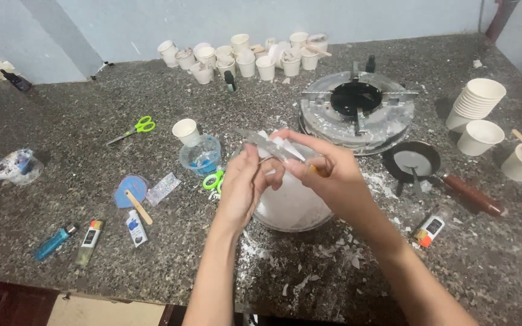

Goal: Carving a heart shape from a block of wax using a metal tool.

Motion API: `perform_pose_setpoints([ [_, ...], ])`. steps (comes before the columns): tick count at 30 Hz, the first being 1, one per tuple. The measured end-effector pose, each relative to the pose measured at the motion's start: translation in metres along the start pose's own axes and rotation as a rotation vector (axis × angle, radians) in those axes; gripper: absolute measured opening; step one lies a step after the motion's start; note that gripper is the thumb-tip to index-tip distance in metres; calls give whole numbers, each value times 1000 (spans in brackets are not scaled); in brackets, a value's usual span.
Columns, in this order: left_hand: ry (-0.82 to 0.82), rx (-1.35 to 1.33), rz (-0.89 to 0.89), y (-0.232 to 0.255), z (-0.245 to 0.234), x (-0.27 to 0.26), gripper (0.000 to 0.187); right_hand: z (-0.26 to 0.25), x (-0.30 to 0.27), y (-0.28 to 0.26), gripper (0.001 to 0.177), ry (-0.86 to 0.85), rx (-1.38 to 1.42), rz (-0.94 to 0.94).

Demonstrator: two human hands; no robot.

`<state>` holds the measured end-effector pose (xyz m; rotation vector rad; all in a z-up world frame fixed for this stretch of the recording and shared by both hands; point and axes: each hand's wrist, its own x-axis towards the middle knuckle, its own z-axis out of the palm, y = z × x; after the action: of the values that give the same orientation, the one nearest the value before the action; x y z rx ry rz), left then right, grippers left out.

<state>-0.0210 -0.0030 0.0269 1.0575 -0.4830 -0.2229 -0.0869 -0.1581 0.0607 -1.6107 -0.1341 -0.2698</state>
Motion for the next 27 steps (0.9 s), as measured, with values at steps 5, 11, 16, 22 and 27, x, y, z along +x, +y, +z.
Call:
perform_pose_setpoints([
  [5, 35, 20, 19, -13, -15, 7, 47, 1, 0, -6, 48, 1, 100, 59],
  [11, 73, -10, 31, 11, 2, 1, 46, -1, -1, -12, 51, 21, 187, 122],
  [16, 49, -1, 48, 1, -3, 3, 43, 3, 3, 6, 47, -46, 144, 88],
  [22, 108, -34, 36, 0, -4, 3, 37, 5, 3, 10, 40, -67, 135, -15],
  [27, 76, -17, 37, -9, -15, 5, 35, 6, 2, 8, 43, -49, 150, -29],
])
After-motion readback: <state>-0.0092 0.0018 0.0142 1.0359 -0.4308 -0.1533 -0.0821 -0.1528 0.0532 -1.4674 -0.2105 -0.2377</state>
